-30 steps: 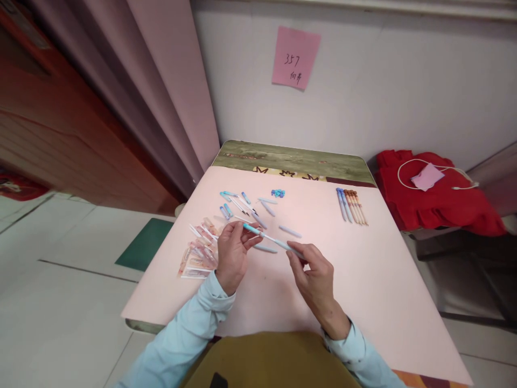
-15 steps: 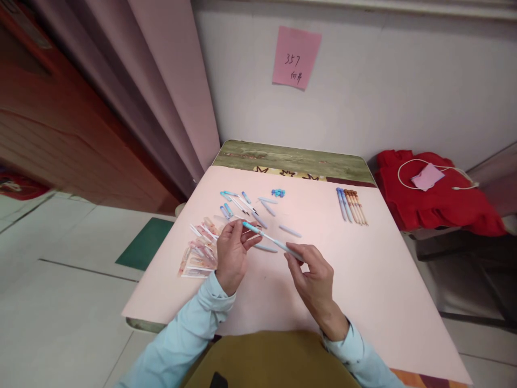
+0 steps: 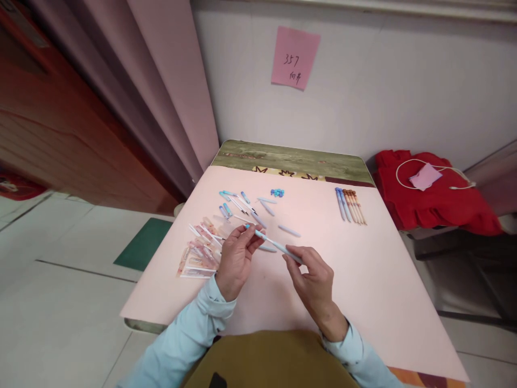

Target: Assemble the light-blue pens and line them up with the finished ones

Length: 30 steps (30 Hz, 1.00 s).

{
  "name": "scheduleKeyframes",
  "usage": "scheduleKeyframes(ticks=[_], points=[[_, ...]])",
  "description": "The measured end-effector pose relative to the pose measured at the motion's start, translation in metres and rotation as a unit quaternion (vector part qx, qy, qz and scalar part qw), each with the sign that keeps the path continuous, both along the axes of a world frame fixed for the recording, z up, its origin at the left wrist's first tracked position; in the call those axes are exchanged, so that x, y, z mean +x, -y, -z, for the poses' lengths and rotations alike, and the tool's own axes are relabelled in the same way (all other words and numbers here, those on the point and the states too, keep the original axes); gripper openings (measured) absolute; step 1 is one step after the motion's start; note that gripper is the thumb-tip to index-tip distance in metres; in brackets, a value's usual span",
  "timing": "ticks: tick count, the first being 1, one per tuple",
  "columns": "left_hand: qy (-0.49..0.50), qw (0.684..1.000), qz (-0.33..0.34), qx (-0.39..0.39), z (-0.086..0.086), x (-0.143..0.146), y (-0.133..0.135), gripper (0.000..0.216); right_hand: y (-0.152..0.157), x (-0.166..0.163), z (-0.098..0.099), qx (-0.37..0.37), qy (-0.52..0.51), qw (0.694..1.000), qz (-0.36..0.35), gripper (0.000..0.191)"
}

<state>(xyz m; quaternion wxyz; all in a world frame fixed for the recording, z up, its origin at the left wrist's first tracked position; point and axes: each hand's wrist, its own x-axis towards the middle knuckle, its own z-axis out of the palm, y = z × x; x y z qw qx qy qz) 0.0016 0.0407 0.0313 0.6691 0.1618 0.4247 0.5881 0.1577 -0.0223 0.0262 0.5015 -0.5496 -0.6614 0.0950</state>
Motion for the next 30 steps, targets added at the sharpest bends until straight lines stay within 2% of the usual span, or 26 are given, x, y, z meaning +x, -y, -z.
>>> scheduleKeyframes(ticks=[16, 30], points=[[0.010, 1.000, 0.009, -0.003, -0.001, 0.013, 0.011, 0.022, 0.001, -0.001, -0.003, 0.011, 0.010, 1.000, 0.005, 0.011], [-0.027, 0.999, -0.010, 0.027, -0.014, 0.016, 0.011, 0.032, 0.002, 0.003, -0.008, -0.002, 0.010, 1.000, 0.019, 0.009]])
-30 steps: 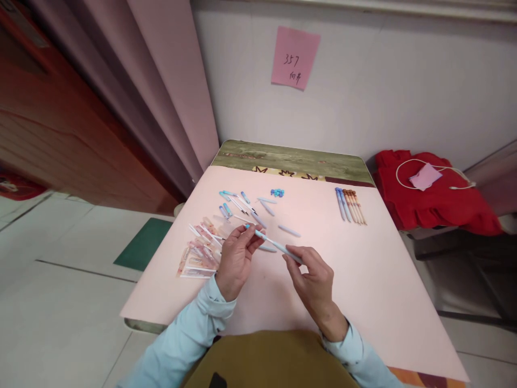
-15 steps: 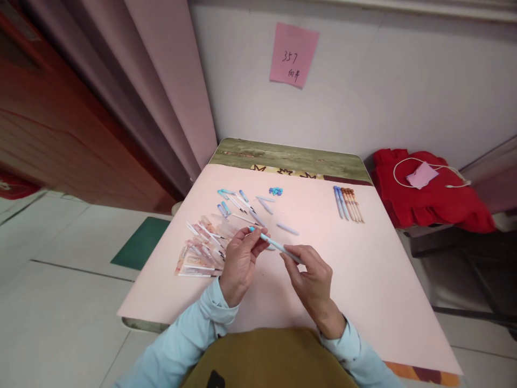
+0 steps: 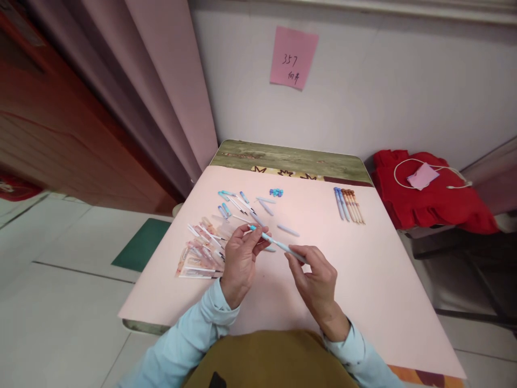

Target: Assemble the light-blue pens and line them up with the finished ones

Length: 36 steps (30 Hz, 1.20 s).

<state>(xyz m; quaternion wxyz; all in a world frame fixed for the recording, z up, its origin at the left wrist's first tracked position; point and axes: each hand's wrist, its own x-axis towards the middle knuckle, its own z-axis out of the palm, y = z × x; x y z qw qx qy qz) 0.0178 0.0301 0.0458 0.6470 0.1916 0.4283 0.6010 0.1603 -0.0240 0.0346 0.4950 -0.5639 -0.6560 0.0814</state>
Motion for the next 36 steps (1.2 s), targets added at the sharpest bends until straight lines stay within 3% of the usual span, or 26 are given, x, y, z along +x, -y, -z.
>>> scheduleKeyframes(ticks=[7, 15, 25, 30, 33, 36], points=[[0.015, 1.000, -0.015, -0.001, 0.003, -0.001, -0.001, 0.035, 0.002, 0.001, 0.001, 0.017, 0.022, 1.000, 0.006, 0.013], [0.048, 0.997, -0.028, -0.050, 0.007, -0.010, -0.003, 0.021, 0.001, -0.003, 0.002, 0.010, 0.028, 1.000, -0.001, 0.020], [0.092, 0.990, -0.049, -0.100, 0.020, -0.021, -0.007, 0.002, 0.008, 0.001, 0.004, -0.041, -0.032, 0.999, -0.001, 0.012], [0.113, 0.983, -0.067, -0.126, 0.026, -0.023, -0.008, 0.005, 0.017, 0.007, 0.006, -0.081, -0.073, 0.994, 0.016, 0.011], [0.123, 0.979, -0.086, -0.136, 0.026, -0.024, -0.009, 0.009, 0.020, 0.013, 0.014, -0.089, -0.086, 0.992, 0.039, 0.013], [0.153, 0.968, -0.090, -0.177, 0.021, -0.025, -0.009, 0.012, 0.016, 0.018, 0.036, -0.085, -0.071, 0.991, 0.069, 0.016]])
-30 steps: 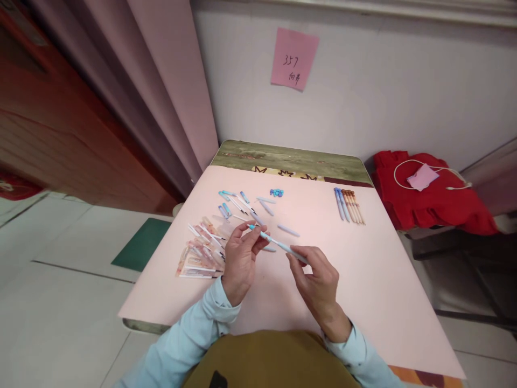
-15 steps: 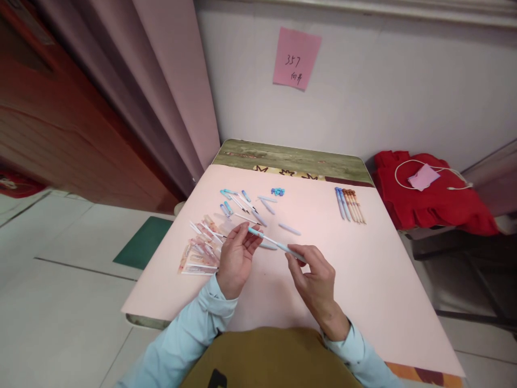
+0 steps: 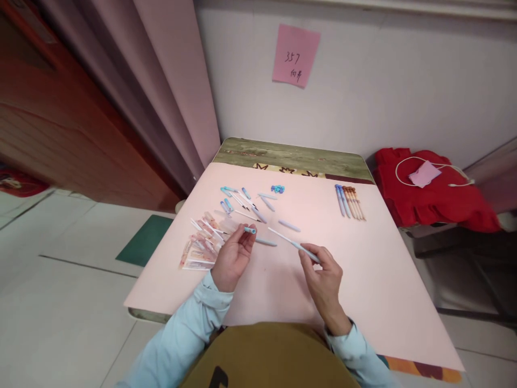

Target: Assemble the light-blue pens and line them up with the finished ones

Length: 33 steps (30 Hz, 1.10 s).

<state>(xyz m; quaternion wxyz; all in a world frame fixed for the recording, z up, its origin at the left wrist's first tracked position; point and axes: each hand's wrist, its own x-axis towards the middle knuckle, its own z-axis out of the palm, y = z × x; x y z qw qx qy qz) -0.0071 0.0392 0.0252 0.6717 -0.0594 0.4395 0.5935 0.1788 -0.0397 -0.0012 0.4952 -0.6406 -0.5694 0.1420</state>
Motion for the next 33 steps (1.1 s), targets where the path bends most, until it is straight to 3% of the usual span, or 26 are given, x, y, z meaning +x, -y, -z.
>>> scheduleKeyframes(ticks=[4, 7, 9, 11, 13, 15, 17, 19, 21, 25, 29, 31, 33], points=[[0.053, 0.996, 0.042, -0.055, -0.009, 0.002, 0.004, 0.011, -0.013, 0.007, 0.037, 0.005, 0.135, 0.991, -0.002, 0.016], [0.055, 0.994, 0.078, -0.053, -0.010, 0.006, 0.011, 0.010, -0.017, 0.008, 0.044, 0.013, 0.171, 0.985, -0.001, 0.018], [0.013, 0.996, 0.091, -0.011, -0.008, 0.010, 0.016, 0.009, -0.015, 0.004, 0.036, 0.008, 0.104, 0.994, -0.013, 0.024], [-0.068, 0.989, 0.109, 0.074, -0.005, 0.015, 0.021, 0.004, -0.012, -0.004, 0.023, -0.037, -0.048, 0.996, -0.064, 0.029], [-0.173, 0.962, 0.132, 0.163, -0.001, 0.021, 0.025, 0.013, -0.011, -0.015, 0.013, -0.130, -0.252, 0.948, -0.144, 0.036], [-0.270, 0.926, 0.144, 0.220, 0.002, 0.025, 0.029, 0.020, -0.013, -0.026, 0.009, -0.221, -0.423, 0.857, -0.195, 0.044], [-0.336, 0.896, 0.152, 0.248, 0.004, 0.028, 0.034, 0.022, -0.017, -0.035, 0.013, -0.265, -0.526, 0.781, -0.208, 0.046], [-0.378, 0.871, 0.171, 0.265, 0.007, 0.029, 0.041, 0.021, -0.020, -0.041, 0.019, -0.267, -0.581, 0.741, -0.205, 0.041], [-0.406, 0.850, 0.193, 0.275, 0.010, 0.029, 0.047, 0.021, -0.020, -0.044, 0.025, -0.256, -0.608, 0.724, -0.203, 0.034], [-0.429, 0.841, 0.171, 0.281, 0.016, 0.031, 0.047, 0.019, -0.015, -0.039, 0.027, -0.248, -0.637, 0.702, -0.199, 0.028], [-0.375, 0.888, 0.101, 0.246, 0.027, 0.031, 0.026, 0.025, -0.009, -0.024, 0.029, -0.262, -0.649, 0.690, -0.185, 0.026], [-0.318, 0.917, 0.090, 0.224, 0.036, 0.030, 0.014, 0.027, -0.007, -0.017, 0.032, -0.259, -0.622, 0.719, -0.169, 0.024], [-0.276, 0.933, 0.085, 0.215, 0.045, 0.029, 0.007, 0.028, -0.005, -0.010, 0.036, -0.248, -0.555, 0.779, -0.155, 0.023]])
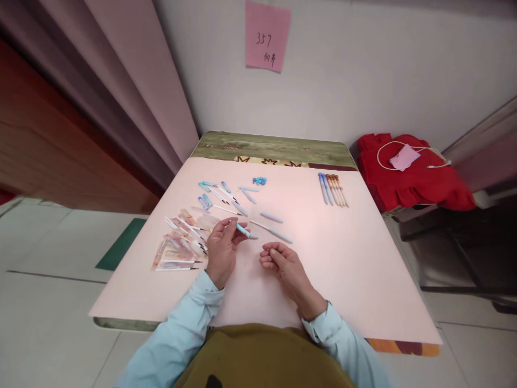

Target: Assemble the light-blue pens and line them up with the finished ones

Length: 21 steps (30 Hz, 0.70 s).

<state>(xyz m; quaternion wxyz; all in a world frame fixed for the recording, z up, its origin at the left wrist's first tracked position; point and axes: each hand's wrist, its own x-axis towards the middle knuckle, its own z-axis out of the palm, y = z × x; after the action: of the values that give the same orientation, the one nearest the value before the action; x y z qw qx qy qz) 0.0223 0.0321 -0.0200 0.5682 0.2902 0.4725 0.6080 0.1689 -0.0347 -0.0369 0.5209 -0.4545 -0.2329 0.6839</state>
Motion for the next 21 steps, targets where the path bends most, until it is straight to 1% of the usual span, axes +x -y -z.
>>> scheduleKeyframes(ticks=[1, 2, 3, 4, 6, 7, 8, 9, 10, 11, 12, 15, 16, 18, 21], points=[[0.007, 1.000, 0.001, 0.000, 0.004, 0.000, -0.001, 0.028, 0.001, 0.003, 0.001, 0.022, 0.065, 0.998, 0.003, 0.024], [0.002, 1.000, 0.002, 0.003, 0.008, 0.000, -0.002, 0.029, 0.002, 0.005, 0.002, 0.050, 0.145, 0.988, 0.003, 0.023], [-0.013, 1.000, 0.005, 0.008, 0.010, 0.001, 0.000, 0.030, 0.002, 0.007, 0.002, 0.084, 0.237, 0.968, -0.001, 0.022], [-0.036, 0.999, 0.008, 0.014, 0.012, 0.002, 0.001, 0.031, 0.002, 0.009, 0.002, 0.123, 0.330, 0.936, -0.009, 0.019], [-0.089, 0.995, 0.020, 0.030, 0.011, 0.004, 0.007, 0.031, 0.002, 0.012, 0.002, 0.204, 0.487, 0.849, -0.039, 0.014], [-0.112, 0.993, 0.027, 0.036, 0.009, 0.006, 0.010, 0.031, 0.001, 0.012, 0.002, 0.237, 0.540, 0.805, -0.054, 0.015], [-0.130, 0.990, 0.034, 0.040, 0.007, 0.007, 0.013, 0.030, 0.001, 0.013, 0.003, 0.262, 0.578, 0.770, -0.063, 0.016], [-0.141, 0.988, 0.043, 0.040, 0.005, 0.008, 0.016, 0.029, 0.001, 0.013, 0.004, 0.278, 0.603, 0.745, -0.065, 0.017], [-0.148, 0.987, 0.055, 0.035, 0.003, 0.008, 0.019, 0.028, 0.001, 0.014, 0.005, 0.284, 0.620, 0.729, -0.062, 0.018], [-0.154, 0.985, 0.070, 0.026, 0.001, 0.008, 0.021, 0.027, 0.001, 0.016, 0.006, 0.285, 0.629, 0.721, -0.056, 0.017], [-0.162, 0.983, 0.090, 0.016, 0.001, 0.007, 0.024, 0.026, 0.001, 0.018, 0.007, 0.285, 0.631, 0.720, -0.048, 0.017], [-0.202, 0.968, 0.147, -0.017, 0.002, 0.003, 0.030, 0.024, 0.001, 0.029, 0.007, 0.285, 0.616, 0.734, -0.015, 0.015], [-0.218, 0.963, 0.158, -0.028, 0.004, 0.002, 0.031, 0.024, 0.000, 0.034, 0.007, 0.281, 0.618, 0.734, 0.000, 0.015], [-0.243, 0.955, 0.164, -0.045, 0.007, 0.000, 0.031, 0.024, -0.004, 0.043, 0.007, 0.260, 0.642, 0.721, 0.026, 0.016], [-0.286, 0.943, 0.161, -0.053, 0.011, -0.002, 0.030, 0.023, -0.011, 0.050, 0.009, 0.221, 0.688, 0.691, 0.024, 0.021]])
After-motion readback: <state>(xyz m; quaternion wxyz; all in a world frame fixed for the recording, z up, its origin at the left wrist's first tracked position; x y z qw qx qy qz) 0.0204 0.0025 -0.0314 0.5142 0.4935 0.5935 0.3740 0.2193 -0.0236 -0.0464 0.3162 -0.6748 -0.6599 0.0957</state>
